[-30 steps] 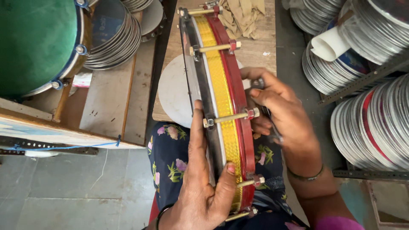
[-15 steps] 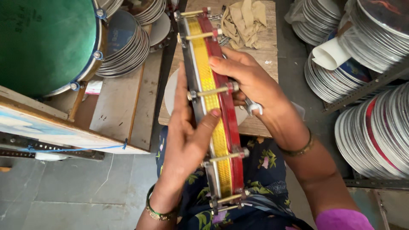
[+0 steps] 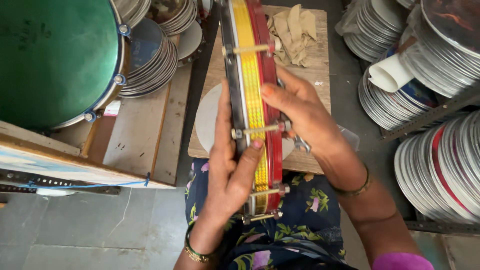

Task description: The person assembles a drum by placing the drumhead on the frame and using a wrench to tighten the nuts on the tension rods.

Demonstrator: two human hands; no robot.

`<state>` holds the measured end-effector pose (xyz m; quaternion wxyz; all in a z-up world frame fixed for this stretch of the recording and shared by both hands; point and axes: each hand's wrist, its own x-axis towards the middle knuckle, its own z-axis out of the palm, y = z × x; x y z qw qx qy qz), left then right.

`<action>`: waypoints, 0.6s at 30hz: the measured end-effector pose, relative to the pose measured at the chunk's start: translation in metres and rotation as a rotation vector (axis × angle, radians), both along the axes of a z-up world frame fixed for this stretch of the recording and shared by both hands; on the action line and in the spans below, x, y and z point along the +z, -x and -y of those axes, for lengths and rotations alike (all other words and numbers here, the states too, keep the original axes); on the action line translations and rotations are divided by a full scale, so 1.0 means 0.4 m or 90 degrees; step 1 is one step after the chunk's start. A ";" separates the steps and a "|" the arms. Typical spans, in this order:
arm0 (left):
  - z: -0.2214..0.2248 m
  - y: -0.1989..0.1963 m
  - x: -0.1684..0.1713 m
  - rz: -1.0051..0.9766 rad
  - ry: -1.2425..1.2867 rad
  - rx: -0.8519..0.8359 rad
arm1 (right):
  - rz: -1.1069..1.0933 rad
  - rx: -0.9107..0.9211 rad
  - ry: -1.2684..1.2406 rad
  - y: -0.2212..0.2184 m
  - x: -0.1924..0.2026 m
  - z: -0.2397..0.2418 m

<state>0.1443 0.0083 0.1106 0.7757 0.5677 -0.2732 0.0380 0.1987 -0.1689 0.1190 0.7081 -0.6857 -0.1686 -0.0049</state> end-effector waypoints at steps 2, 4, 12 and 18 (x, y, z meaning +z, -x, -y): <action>0.005 0.007 -0.018 -0.039 -0.021 0.016 | -0.030 0.014 -0.012 0.013 -0.029 0.005; 0.008 0.021 -0.028 -0.034 -0.053 0.010 | -0.030 0.016 -0.032 0.033 -0.041 0.017; 0.002 0.059 -0.017 0.006 -0.254 0.066 | -0.092 0.150 -0.329 0.090 -0.035 0.080; 0.012 0.067 -0.038 -0.016 -0.144 0.103 | -0.274 -0.020 -0.402 0.101 -0.318 0.167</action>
